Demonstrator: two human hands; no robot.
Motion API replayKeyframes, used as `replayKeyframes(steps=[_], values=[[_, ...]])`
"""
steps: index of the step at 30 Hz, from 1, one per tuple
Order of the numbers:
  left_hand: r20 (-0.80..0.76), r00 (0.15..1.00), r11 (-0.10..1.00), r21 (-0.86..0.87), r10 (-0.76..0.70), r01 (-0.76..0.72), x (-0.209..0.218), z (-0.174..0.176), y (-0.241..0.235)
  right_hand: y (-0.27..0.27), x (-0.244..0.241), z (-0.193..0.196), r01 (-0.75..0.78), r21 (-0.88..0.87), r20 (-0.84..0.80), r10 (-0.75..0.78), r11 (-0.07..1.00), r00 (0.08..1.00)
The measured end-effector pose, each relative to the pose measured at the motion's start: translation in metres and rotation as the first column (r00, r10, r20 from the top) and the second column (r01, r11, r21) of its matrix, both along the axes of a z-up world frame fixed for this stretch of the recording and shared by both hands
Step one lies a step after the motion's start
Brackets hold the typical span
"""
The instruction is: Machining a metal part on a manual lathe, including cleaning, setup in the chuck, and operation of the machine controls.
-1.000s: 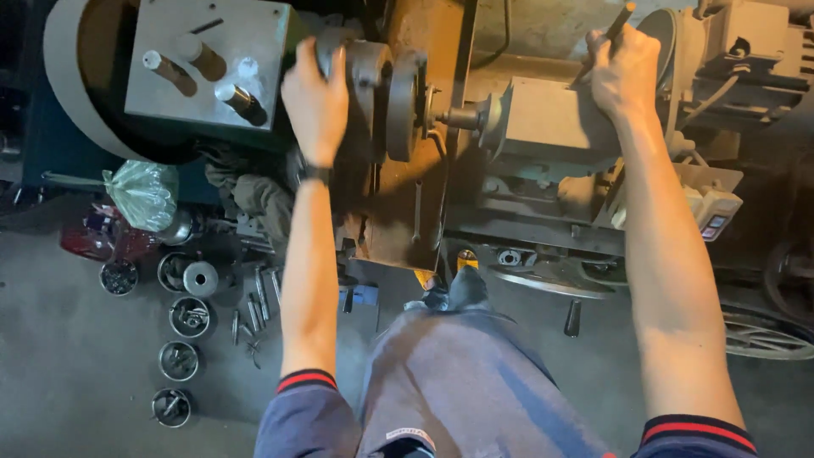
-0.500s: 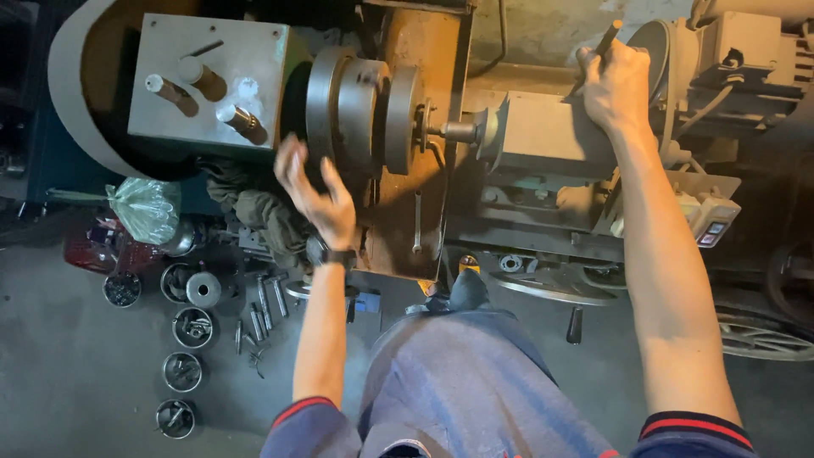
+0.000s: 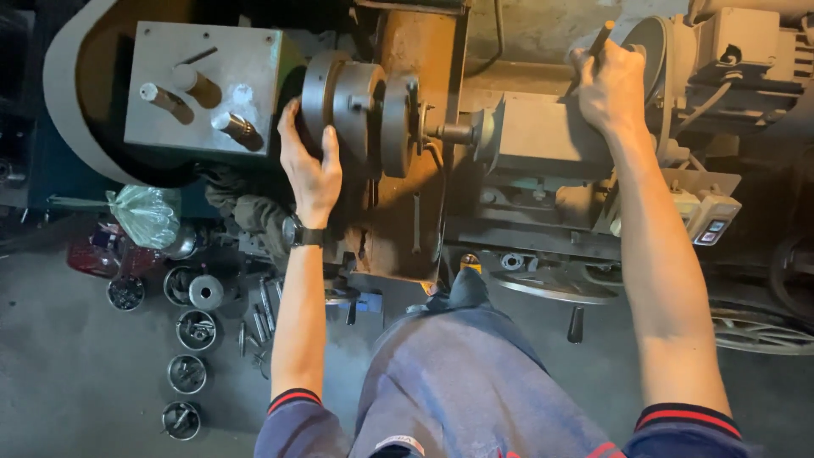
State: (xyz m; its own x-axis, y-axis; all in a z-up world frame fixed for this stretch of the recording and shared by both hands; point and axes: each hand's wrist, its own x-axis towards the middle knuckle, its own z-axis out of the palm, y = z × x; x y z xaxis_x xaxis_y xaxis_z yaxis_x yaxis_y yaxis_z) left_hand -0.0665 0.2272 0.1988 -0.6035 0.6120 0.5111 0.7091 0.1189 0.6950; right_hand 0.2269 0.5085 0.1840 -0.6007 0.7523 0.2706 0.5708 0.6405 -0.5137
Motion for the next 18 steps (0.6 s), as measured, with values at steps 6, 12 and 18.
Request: replayKeyframes(steps=[6,12,18], values=[[-0.054,0.998,0.93,-0.369,-0.032,0.01,-0.04,0.013,0.064,-0.002,-0.011,0.001,-0.093,0.118,-0.044,0.099,0.989,0.994],[0.039,0.989,0.778,-0.623,0.141,-0.087,-0.042,0.028,0.088,-0.038,-0.128,0.063,-0.076,-0.185,-0.378,0.0,0.98,0.926],[0.014,0.993,0.875,-0.474,0.119,-0.098,-0.04,0.035,0.086,-0.039,-0.19,0.059,-0.185,-0.579,-0.263,0.033,0.794,0.964]])
